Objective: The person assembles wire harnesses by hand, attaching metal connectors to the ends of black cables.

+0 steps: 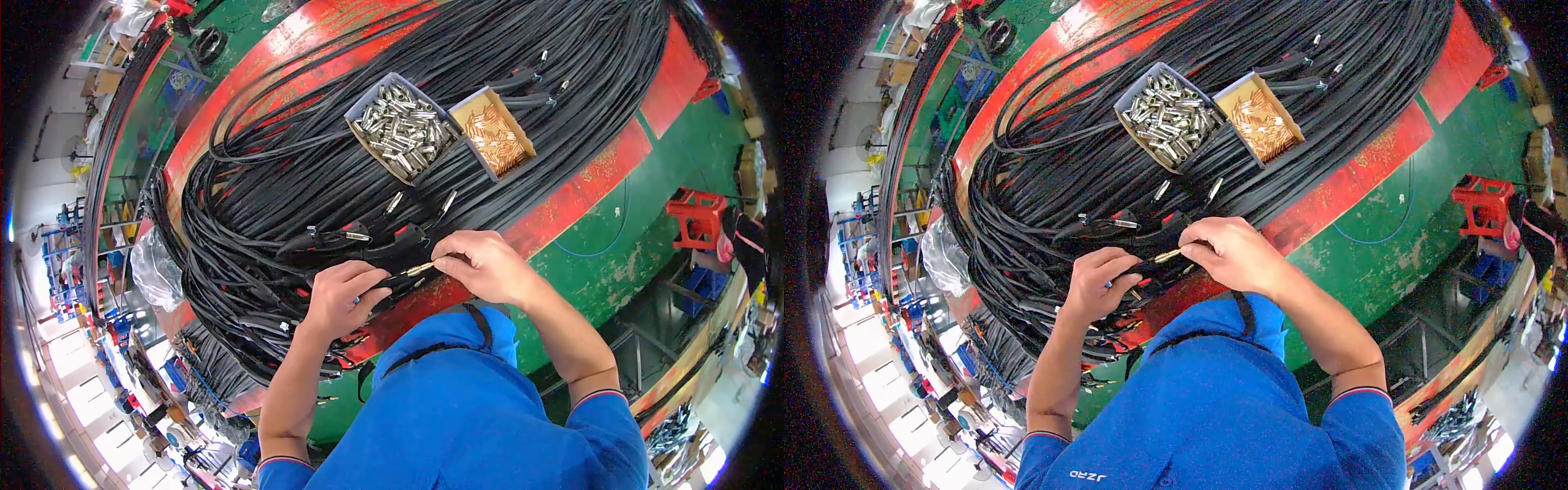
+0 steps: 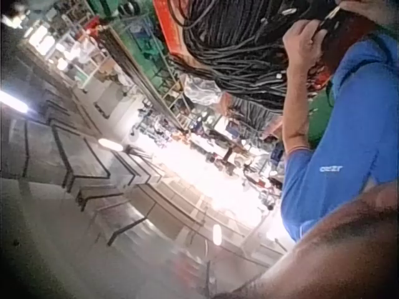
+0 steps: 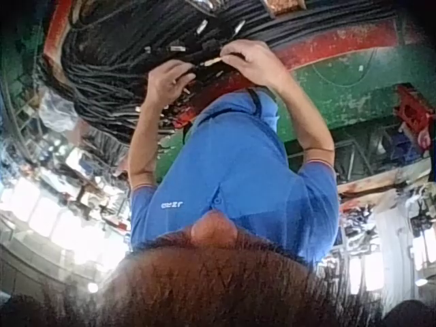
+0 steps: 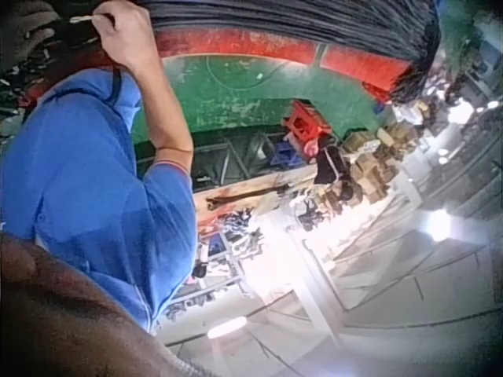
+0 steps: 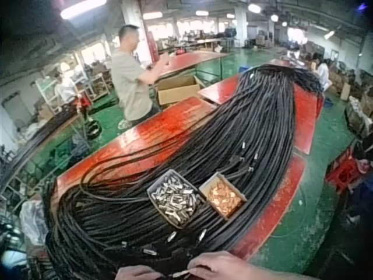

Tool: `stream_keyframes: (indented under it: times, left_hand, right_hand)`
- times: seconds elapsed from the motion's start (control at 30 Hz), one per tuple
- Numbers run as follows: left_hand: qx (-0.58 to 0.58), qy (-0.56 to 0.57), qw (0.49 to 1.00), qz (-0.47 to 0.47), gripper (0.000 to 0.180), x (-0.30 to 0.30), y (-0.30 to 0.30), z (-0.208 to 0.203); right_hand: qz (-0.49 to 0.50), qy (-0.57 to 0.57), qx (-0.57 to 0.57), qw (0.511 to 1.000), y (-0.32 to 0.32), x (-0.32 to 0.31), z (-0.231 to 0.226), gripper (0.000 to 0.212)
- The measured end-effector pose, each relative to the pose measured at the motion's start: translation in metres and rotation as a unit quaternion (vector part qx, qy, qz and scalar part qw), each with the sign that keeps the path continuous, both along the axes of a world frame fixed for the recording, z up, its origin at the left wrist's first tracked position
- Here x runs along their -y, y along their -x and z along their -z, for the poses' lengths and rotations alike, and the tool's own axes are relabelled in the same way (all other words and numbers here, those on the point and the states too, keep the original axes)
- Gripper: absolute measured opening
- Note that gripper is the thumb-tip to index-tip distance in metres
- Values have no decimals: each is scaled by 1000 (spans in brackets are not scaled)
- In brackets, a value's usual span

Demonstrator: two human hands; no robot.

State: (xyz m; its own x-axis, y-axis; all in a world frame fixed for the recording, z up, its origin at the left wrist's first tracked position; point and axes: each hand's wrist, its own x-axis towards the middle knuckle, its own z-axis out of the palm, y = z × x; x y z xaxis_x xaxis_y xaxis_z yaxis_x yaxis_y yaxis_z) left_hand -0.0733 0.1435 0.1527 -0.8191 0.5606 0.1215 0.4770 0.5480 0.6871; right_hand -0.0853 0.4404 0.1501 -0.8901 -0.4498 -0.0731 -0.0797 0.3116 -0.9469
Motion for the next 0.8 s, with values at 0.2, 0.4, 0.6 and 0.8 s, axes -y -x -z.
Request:
stream_keyframes:
  times: [0.2,0.4,0.6,0.8]
  left_hand:
    - [24,9,1000,3,27,-1,-1,-1]
    - [20,10,1000,2,26,-1,-1,-2]
    - [6,-1,1000,-1,23,-2,-2,1]
    - [14,-1,1000,-4,23,-1,-2,2]
  right_hand:
    - [-37,-49,2,998,0,-1,1,15]
    - [-32,-71,-17,997,-7,5,5,17]
    - [-42,-120,-61,990,-8,7,12,22]
    - [-12,-136,-40,990,-8,10,14,34]
